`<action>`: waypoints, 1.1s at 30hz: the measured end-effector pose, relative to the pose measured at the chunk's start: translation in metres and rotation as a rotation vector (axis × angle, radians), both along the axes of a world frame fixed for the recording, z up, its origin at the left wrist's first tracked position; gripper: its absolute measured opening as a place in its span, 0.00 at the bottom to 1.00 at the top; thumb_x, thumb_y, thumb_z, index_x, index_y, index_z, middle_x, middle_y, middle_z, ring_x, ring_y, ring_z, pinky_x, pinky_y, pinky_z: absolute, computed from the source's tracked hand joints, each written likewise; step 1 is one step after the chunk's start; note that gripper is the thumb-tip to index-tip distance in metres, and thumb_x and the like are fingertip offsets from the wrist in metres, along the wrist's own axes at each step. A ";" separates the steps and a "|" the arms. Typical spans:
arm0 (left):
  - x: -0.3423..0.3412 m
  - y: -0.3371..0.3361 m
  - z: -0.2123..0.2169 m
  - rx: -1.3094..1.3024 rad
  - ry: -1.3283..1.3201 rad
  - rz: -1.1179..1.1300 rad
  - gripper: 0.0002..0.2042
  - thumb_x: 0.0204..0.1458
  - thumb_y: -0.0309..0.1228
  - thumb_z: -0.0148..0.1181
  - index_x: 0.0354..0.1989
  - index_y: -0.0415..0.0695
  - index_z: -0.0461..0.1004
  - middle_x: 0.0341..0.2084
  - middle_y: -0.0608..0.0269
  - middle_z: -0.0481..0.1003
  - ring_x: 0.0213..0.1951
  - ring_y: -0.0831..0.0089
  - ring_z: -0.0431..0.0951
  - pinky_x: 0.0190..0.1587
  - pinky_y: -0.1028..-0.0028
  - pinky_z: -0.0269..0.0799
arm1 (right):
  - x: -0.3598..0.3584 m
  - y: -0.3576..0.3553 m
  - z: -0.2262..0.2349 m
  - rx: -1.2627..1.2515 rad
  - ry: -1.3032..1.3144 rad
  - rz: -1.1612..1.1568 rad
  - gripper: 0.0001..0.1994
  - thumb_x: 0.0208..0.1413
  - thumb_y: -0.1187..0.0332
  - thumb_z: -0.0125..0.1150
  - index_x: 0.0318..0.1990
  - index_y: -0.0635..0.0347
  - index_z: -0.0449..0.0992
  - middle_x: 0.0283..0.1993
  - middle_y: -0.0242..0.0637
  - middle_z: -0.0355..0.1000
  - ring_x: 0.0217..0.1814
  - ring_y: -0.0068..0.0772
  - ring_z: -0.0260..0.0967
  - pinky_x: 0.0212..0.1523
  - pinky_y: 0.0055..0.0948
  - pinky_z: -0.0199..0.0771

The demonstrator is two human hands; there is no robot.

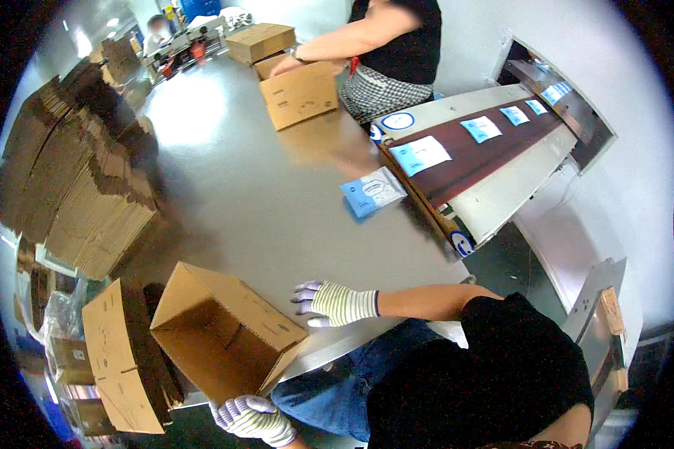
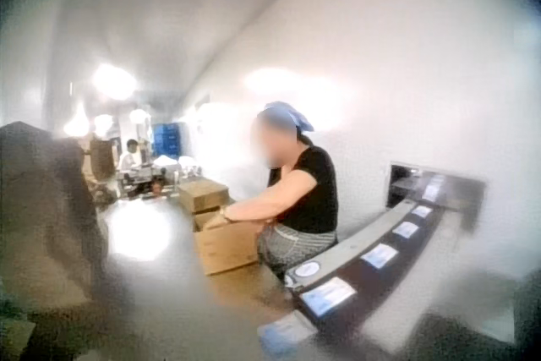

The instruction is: The person picks up blue packets from a table and places them into a cardboard box.

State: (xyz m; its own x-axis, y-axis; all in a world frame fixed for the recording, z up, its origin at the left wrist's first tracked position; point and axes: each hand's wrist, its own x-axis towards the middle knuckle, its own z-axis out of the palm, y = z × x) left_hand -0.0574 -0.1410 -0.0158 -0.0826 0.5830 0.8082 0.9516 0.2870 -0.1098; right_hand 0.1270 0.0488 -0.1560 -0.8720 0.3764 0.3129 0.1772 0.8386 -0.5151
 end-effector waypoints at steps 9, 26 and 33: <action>-0.006 -0.015 0.005 -0.031 -0.194 0.030 0.06 0.49 0.24 0.47 0.22 0.43 0.68 0.24 0.56 0.75 0.32 0.57 0.77 0.45 0.59 0.72 | 0.050 0.127 0.074 0.078 -0.224 -0.267 0.17 0.54 0.55 0.53 0.42 0.58 0.75 0.43 0.49 0.70 0.46 0.53 0.69 0.47 0.48 0.69; -0.006 0.030 0.003 0.042 -0.116 0.015 0.17 0.55 0.33 0.36 0.13 0.45 0.58 0.12 0.59 0.60 0.19 0.59 0.66 0.46 0.54 0.70 | 0.183 0.303 0.142 -0.069 -0.812 -0.263 0.24 0.47 0.62 0.63 0.51 0.64 0.73 0.46 0.47 0.76 0.48 0.43 0.73 0.50 0.37 0.70; -0.010 0.044 -0.001 0.049 -0.083 -0.032 0.17 0.56 0.34 0.36 0.15 0.46 0.59 0.14 0.60 0.61 0.22 0.59 0.66 0.49 0.52 0.68 | 0.151 0.250 0.136 -0.357 -1.135 -0.366 0.30 0.35 0.48 0.71 0.41 0.65 0.76 0.43 0.45 0.76 0.44 0.41 0.73 0.43 0.38 0.73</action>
